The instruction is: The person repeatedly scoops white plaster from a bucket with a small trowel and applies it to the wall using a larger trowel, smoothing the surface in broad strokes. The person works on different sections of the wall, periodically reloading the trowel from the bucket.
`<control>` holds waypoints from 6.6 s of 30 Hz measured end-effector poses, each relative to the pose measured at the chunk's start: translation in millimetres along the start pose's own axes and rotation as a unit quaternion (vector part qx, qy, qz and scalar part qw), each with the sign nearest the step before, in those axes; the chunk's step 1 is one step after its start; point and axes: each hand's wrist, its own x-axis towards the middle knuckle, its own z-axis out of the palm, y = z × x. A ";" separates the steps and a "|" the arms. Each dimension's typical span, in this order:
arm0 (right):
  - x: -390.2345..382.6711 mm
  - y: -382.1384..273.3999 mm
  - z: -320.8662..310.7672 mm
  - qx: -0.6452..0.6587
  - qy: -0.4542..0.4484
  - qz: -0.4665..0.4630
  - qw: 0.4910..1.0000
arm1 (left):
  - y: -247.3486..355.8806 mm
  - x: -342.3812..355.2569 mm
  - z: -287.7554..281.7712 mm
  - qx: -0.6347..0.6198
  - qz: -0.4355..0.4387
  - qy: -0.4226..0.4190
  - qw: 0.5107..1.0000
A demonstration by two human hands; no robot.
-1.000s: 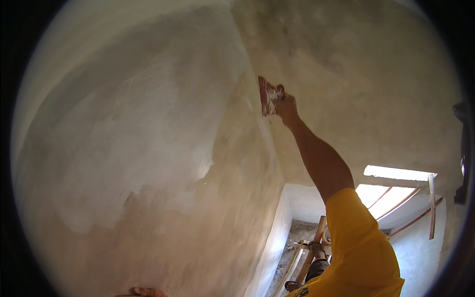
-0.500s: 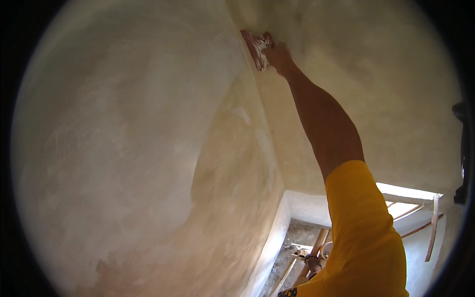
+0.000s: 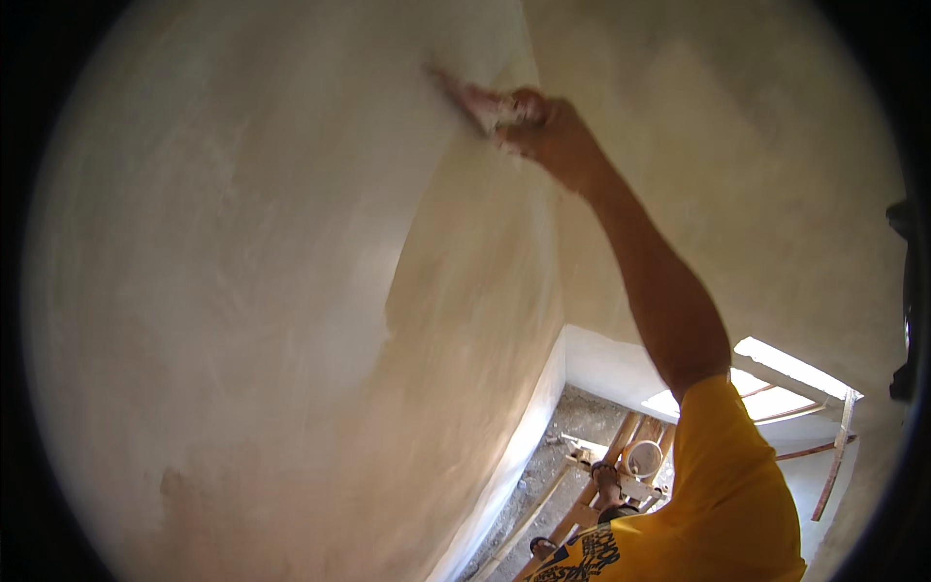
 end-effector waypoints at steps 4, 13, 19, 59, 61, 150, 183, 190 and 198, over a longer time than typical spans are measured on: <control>-160.7 -43.5 122.5 -0.059 -0.057 -0.098 0.992 | -9.6 9.1 1.7 0.024 0.004 -0.021 0.999; -390.0 -148.6 236.9 0.088 -0.144 0.000 0.986 | -51.4 17.3 -11.2 0.053 0.031 -0.106 0.992; -277.8 -138.5 267.6 -0.066 0.174 -0.092 0.978 | -92.1 1.9 -10.7 0.048 -0.023 -0.102 0.993; -790.6 53.5 111.9 0.208 0.033 0.688 0.694 | 195.6 -341.8 -194.5 -0.382 -0.634 -0.660 0.126; -823.2 113.4 72.8 -0.084 0.042 0.646 0.758 | 202.7 -357.5 -187.7 -0.332 -0.639 -0.681 0.133; -858.3 326.0 -204.2 -0.059 -0.096 0.689 0.716 | 314.3 -585.5 -187.1 -0.216 -0.534 -0.810 -0.109; -801.8 115.9 -19.5 -0.007 0.125 0.639 0.759 | 350.3 -565.6 -174.2 -0.196 -0.531 -0.749 -0.345; -812.7 128.8 -16.2 -0.068 0.104 0.609 0.783 | 350.1 -574.5 -169.5 -0.198 -0.519 -0.744 -0.370; -841.5 148.2 -12.7 -0.022 0.188 0.612 0.768 | 350.3 -581.6 -163.4 -0.204 -0.486 -0.751 -0.398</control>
